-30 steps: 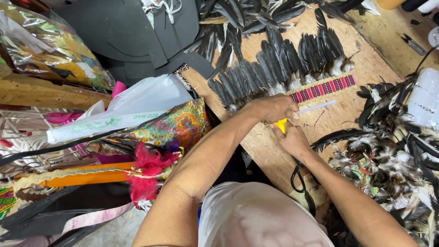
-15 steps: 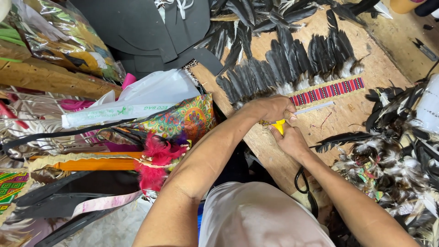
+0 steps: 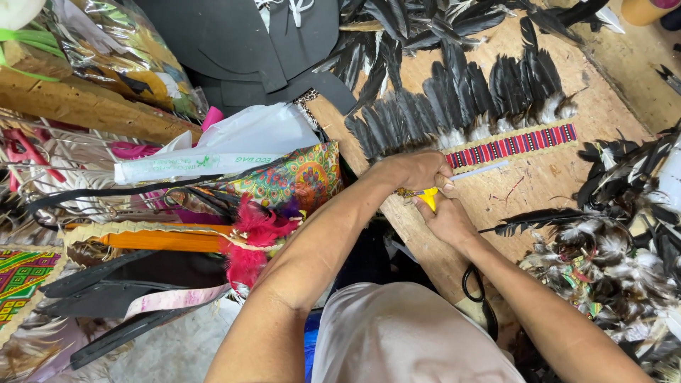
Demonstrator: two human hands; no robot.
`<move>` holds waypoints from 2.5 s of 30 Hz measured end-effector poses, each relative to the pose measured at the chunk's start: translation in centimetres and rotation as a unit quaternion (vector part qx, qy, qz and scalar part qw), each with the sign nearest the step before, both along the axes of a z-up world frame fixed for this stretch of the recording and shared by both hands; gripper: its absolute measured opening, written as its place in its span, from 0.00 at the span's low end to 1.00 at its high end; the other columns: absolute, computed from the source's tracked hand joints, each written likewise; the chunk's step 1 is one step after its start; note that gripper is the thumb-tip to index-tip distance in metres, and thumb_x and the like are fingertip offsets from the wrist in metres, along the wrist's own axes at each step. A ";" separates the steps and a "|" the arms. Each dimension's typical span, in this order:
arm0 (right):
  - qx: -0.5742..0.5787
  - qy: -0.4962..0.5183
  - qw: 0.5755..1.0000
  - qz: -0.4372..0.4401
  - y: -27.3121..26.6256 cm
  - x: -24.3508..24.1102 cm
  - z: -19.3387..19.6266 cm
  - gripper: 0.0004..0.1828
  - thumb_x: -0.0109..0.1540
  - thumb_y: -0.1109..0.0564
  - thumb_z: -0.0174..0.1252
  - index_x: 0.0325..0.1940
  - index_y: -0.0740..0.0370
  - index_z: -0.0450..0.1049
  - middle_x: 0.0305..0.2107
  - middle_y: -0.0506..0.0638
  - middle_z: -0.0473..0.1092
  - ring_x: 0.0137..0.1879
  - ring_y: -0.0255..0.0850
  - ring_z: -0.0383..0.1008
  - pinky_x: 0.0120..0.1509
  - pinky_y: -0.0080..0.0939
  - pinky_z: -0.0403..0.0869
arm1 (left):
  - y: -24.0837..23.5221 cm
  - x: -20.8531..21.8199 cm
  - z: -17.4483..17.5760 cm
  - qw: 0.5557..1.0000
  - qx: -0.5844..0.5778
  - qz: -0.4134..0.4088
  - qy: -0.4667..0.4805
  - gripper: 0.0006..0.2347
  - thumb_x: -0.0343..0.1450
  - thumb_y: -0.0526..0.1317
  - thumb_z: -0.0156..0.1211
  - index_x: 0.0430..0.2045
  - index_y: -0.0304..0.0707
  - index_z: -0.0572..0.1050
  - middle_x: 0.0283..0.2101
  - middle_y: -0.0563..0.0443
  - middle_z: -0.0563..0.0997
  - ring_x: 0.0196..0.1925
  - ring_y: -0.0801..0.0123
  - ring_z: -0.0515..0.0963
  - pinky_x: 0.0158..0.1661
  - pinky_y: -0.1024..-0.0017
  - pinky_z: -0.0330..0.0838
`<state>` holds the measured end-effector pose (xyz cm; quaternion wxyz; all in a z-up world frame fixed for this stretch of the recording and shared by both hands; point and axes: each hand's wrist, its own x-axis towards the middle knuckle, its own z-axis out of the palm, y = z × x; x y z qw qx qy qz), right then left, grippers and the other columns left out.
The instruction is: The person uses a hot glue gun to attach black feathers to a patterned fabric strip on a wooden workbench. They then apply glue to a white elastic band and press it onto the feathered strip to secure it.
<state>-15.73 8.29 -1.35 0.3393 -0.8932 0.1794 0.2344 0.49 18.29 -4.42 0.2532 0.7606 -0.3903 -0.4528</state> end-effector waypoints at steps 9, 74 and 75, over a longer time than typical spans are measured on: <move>0.005 0.022 1.000 -0.002 0.1 0.0 1.9 0.31 0.71 0.32 0.57 0.50 0.66 0.80 0.35 0.67 0.82 0.49 0.63 0.85 0.49 0.57 0.78 | -0.1 0.4 -0.8 1.000 0.004 -0.005 -0.022 0.11 0.76 0.55 0.65 0.48 0.66 0.88 0.50 0.45 0.91 0.56 0.46 0.88 0.55 0.55 0.84; -0.152 -0.309 0.937 0.061 -13.8 2.5 -0.5 0.07 0.72 0.62 0.59 0.50 0.62 0.83 0.45 0.57 0.76 0.60 0.55 0.75 0.72 0.56 0.71 | 15.2 -9.9 -0.9 0.868 -0.036 0.477 0.131 0.06 0.79 0.41 0.63 0.45 0.44 0.76 0.42 0.54 0.81 0.45 0.68 0.79 0.49 0.65 0.76; -0.192 -0.350 0.907 0.132 -11.9 1.7 -2.3 0.12 0.69 0.55 0.64 0.56 0.56 0.84 0.47 0.56 0.75 0.61 0.58 0.77 0.73 0.56 0.75 | 15.5 -9.9 -1.1 0.856 -0.038 0.493 0.148 0.10 0.78 0.43 0.67 0.47 0.41 0.77 0.42 0.49 0.80 0.48 0.65 0.80 0.49 0.61 0.79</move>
